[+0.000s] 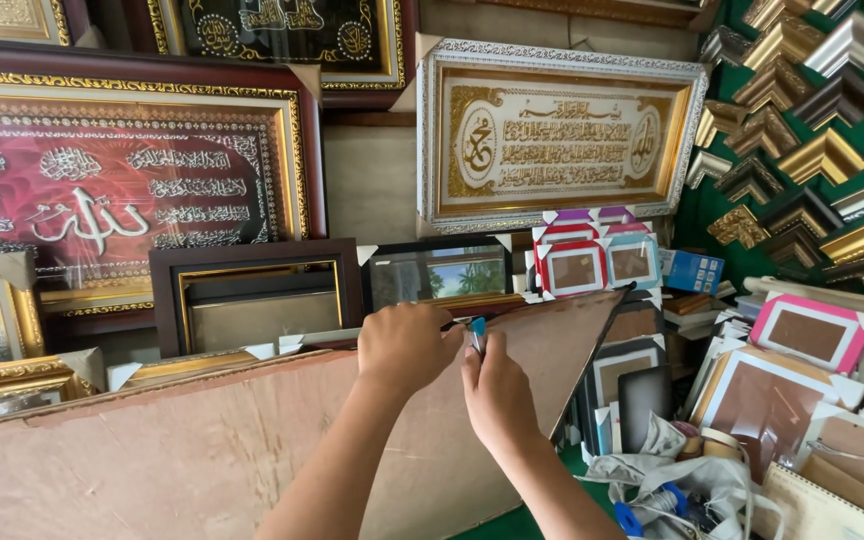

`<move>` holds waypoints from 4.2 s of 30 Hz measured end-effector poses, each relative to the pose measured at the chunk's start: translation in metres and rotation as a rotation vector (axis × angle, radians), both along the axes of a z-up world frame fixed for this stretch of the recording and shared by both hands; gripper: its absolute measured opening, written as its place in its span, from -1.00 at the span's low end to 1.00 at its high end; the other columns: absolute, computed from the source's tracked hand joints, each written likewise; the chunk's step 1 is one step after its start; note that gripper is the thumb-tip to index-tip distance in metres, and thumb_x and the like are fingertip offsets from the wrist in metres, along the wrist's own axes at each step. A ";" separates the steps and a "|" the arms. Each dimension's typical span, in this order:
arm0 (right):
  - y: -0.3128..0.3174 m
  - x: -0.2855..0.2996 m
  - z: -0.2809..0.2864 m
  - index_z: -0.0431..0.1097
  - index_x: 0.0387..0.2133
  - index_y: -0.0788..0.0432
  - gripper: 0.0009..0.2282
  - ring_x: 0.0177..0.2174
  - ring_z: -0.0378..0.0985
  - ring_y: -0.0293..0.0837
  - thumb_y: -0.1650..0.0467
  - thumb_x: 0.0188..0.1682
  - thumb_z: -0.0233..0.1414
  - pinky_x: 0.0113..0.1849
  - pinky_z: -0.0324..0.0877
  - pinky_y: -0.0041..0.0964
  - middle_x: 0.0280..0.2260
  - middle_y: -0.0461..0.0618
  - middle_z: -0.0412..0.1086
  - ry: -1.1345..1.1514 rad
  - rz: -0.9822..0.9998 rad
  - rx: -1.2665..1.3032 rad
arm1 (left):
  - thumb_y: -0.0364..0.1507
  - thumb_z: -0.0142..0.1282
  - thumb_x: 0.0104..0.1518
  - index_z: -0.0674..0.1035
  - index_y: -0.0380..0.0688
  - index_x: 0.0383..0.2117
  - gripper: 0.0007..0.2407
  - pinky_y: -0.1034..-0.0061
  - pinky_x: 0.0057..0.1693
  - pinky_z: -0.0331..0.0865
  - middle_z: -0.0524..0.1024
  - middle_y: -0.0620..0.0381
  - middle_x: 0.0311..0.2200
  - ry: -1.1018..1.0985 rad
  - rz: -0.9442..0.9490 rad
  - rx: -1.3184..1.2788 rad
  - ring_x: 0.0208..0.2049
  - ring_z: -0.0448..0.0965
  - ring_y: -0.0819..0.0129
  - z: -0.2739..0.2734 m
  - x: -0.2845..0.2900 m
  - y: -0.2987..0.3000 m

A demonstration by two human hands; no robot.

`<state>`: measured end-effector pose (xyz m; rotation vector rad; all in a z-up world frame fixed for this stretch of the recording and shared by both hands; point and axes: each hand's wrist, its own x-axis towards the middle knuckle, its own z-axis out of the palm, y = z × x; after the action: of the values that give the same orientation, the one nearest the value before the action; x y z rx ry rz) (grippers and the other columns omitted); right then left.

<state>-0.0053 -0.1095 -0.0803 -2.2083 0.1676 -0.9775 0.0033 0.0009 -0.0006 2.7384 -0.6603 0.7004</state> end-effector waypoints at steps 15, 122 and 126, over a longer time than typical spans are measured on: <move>0.011 0.012 0.003 -0.02 -0.17 0.26 -0.75 -0.62 0.44 0.02 0.32 -0.02 -0.31 -0.63 0.28 -0.22 -0.59 0.09 0.36 0.137 -0.159 -0.137 | -0.21 -0.17 0.01 0.51 0.09 -0.68 -0.77 0.45 -0.47 0.26 0.42 0.19 -0.67 -0.065 -0.093 0.000 -0.56 0.42 0.20 -0.008 0.018 -0.001; 0.054 0.002 0.020 0.14 -0.25 0.19 -0.74 -0.43 0.53 0.06 0.26 0.00 -0.34 -0.41 0.47 -0.14 -0.48 0.18 0.40 0.070 -0.023 -0.118 | -0.31 -0.13 0.05 0.53 0.14 -0.26 -0.80 0.41 -0.27 0.41 0.55 0.15 -0.45 -0.203 -0.089 0.023 -0.38 0.56 0.19 -0.009 0.024 0.040; 0.055 0.003 0.024 0.13 -0.28 0.23 -0.74 -0.47 0.53 0.02 0.27 0.00 -0.35 -0.44 0.48 -0.19 -0.53 0.13 0.40 0.149 -0.088 -0.203 | -0.31 -0.14 0.06 0.53 0.13 -0.26 -0.80 0.41 -0.28 0.42 0.55 0.13 -0.47 -0.201 -0.085 0.014 -0.39 0.56 0.17 -0.009 0.024 0.040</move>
<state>-0.0021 -0.0547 -0.0563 -2.4795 0.2456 -0.9113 0.0272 0.0406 -0.0096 2.6562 -0.8220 0.9629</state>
